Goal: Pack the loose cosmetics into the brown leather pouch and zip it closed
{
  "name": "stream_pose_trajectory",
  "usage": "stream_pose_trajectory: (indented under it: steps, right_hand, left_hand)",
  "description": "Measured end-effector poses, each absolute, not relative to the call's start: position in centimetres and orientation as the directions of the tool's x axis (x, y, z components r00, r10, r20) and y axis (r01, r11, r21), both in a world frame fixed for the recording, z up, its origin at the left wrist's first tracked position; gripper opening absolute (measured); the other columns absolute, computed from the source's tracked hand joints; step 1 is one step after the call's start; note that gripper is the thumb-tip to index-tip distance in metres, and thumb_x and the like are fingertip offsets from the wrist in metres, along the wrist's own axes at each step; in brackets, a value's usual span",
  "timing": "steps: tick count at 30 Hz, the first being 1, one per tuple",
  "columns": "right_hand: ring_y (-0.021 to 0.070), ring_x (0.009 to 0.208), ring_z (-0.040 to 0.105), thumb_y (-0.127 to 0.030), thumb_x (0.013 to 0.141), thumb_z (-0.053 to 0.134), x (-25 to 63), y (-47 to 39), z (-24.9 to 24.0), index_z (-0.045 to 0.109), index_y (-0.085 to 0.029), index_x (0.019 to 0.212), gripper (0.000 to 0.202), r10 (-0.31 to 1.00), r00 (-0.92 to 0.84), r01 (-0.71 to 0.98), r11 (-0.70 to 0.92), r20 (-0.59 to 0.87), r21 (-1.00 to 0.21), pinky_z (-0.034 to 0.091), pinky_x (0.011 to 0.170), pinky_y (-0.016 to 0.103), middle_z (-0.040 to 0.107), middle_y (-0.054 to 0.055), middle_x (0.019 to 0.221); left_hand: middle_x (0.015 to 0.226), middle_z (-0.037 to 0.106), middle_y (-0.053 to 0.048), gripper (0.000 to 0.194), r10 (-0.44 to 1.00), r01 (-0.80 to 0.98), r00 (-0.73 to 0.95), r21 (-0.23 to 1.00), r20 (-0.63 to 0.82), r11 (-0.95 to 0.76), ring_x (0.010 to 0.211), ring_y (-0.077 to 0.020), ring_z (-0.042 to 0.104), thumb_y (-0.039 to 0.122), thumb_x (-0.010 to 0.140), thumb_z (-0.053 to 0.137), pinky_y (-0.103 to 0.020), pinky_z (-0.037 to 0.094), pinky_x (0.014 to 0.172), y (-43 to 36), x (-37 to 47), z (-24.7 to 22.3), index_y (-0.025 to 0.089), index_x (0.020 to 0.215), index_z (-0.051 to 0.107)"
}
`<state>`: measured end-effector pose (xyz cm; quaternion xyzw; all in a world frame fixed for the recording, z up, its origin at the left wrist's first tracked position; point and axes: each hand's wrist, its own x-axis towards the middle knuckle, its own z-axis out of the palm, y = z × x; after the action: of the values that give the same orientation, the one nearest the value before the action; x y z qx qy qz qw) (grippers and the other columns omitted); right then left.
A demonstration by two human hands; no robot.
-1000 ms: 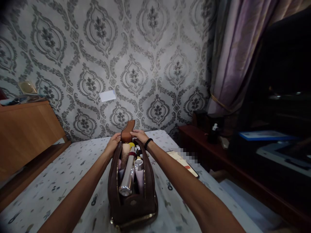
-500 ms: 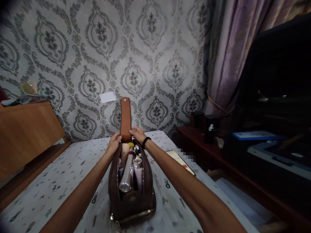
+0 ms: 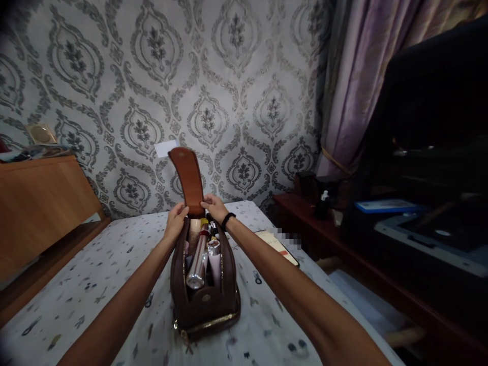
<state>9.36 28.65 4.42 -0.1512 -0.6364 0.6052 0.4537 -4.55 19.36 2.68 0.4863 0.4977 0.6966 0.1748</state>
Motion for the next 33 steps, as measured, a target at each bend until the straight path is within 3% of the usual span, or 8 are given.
stream_pose_trajectory:
  steps: [12, 18, 24, 33]
  right_hand:
    - [0.0178, 0.070, 0.062, -0.041, 0.059, 0.085, 11.3, 26.2, 4.8, 0.064, -0.023, 0.076, 0.033, 0.719, -0.579, -0.324, 0.231, 0.385, -0.917, 0.049, 0.066, 0.029, 0.067, -0.003, 0.070]
    - [0.0177, 0.071, 0.063, -0.044, 0.061, 0.085, 12.1, 25.5, 4.8, 0.068, -0.021, 0.073, 0.031, 0.710, -0.577, -0.301, 0.274, 0.403, -0.913, 0.050, 0.070, 0.030, 0.071, -0.002, 0.072]
    - [0.0195, 0.078, 0.065, -0.044, 0.063, 0.084, 13.2, 24.3, 4.5, 0.070, -0.021, 0.076, 0.029, 0.710, -0.562, -0.299, 0.305, 0.425, -0.904, 0.052, 0.080, 0.034, 0.072, 0.000, 0.077]
    - [0.0234, 0.108, 0.065, -0.037, 0.073, 0.079, 15.5, 21.0, 3.5, 0.075, -0.023, 0.096, 0.027, 0.729, -0.537, -0.291, 0.313, 0.425, -0.904, 0.046, 0.105, 0.040, 0.075, 0.003, 0.107]
  left_hand:
    - [0.068, 0.068, 0.002, 0.015, 0.755, 0.303, -0.397, 0.851, 0.522, -0.429, 0.068, -0.0176, 0.063, 0.032, 0.077, 0.066, -0.027, 0.051, 0.069, 17.0, -3.0, 3.8, 0.020, 0.086, 0.065]
    - [0.088, 0.076, -0.004, 0.022, 0.763, 0.332, -0.365, 0.840, 0.533, -0.429, 0.087, -0.0222, 0.070, 0.029, 0.078, 0.065, -0.031, 0.052, 0.082, 15.7, -2.4, 4.0, 0.018, 0.096, 0.068]
    - [0.099, 0.076, -0.008, 0.018, 0.770, 0.340, -0.347, 0.837, 0.535, -0.429, 0.100, -0.0243, 0.069, 0.022, 0.077, 0.065, -0.036, 0.051, 0.096, 14.6, -1.6, 4.3, 0.017, 0.094, 0.069]
    - [0.120, 0.073, -0.007, 0.031, 0.795, 0.325, -0.369, 0.868, 0.481, -0.374, 0.118, -0.0234, 0.063, 0.017, 0.081, 0.061, -0.035, 0.044, 0.109, 11.5, 0.2, 4.1, 0.018, 0.111, 0.069]
